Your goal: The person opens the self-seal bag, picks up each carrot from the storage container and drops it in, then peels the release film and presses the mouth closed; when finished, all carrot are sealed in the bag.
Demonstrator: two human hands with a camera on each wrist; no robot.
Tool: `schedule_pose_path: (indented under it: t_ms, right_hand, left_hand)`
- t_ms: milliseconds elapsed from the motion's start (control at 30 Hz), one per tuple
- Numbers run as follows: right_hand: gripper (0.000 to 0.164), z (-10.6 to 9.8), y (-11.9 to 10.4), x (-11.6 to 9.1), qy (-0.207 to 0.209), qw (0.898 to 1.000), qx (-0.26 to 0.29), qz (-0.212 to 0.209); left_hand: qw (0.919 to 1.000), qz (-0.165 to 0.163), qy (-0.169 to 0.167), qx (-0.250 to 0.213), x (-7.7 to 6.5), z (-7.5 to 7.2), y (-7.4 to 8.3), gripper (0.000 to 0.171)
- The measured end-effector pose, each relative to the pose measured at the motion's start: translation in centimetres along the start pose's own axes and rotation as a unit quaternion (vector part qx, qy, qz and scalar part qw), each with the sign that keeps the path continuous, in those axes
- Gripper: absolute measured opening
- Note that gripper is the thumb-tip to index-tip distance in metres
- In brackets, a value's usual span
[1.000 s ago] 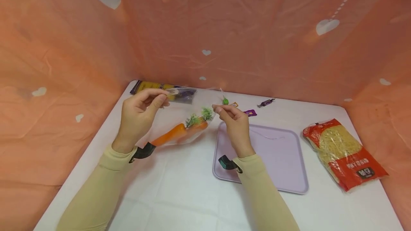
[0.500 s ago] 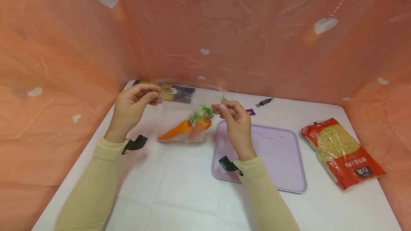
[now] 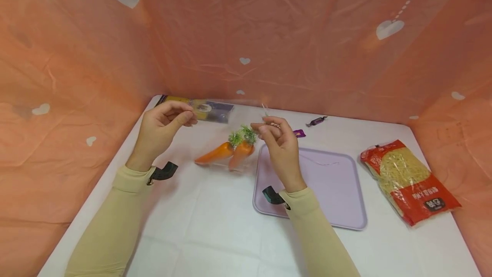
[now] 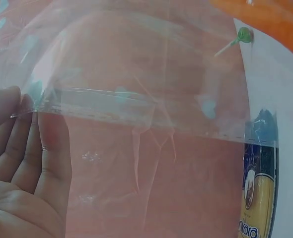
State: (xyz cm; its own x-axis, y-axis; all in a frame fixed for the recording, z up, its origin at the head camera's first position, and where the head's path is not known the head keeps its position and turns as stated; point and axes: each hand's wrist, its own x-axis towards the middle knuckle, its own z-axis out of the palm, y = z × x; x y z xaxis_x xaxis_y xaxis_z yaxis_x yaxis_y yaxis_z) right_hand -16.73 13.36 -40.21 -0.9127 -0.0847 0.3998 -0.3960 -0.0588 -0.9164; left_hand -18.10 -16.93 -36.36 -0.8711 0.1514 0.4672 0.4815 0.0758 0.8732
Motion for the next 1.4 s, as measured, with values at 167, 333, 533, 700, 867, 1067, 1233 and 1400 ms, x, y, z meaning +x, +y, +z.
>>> schedule_pose_path:
  t_ms: [167,333,533,700,867,1067,1233,1400]
  right_hand:
    - [0.025,-0.1,-0.1,0.0,0.025,0.999,-0.009,-0.020]
    - [0.022,-0.2,-0.2,0.0,0.059,0.997,-0.033,-0.029]
    - [0.020,-0.6,-0.2,0.0,0.067,0.996,-0.041,-0.041]
    - [0.020,-0.9,-0.5,0.1,0.056,0.996,-0.029,-0.063]
    - [0.019,-1.1,-0.8,-0.1,0.034,0.996,-0.011,-0.078]
    - [0.017,-1.4,-0.9,-0.2,-0.002,0.993,0.052,-0.104]
    - [0.012,-1.7,-0.7,-0.3,-0.015,0.991,0.050,-0.127]
    - [0.013,-1.9,-0.8,-0.4,-0.009,0.991,0.027,-0.128]
  left_hand:
    - [0.9999,0.003,0.004,0.014,0.2,0.0,-0.1,0.016]
    - [0.9994,0.000,0.009,0.034,0.3,-0.3,-0.1,0.020]
    - [0.9992,-0.016,-0.007,0.036,0.1,-0.5,0.3,0.029]
    - [0.9991,0.000,-0.017,0.038,-0.1,-0.6,1.6,0.024]
    - [0.9960,0.048,-0.024,0.072,-0.2,-0.8,2.4,0.016]
    - [0.9952,0.073,-0.037,0.055,-0.2,-1.0,2.3,0.019]
    - [0.9939,0.087,-0.045,0.050,-0.3,-1.1,2.3,0.021]
    - [0.9930,0.081,-0.048,0.072,-0.3,-1.2,1.9,0.022]
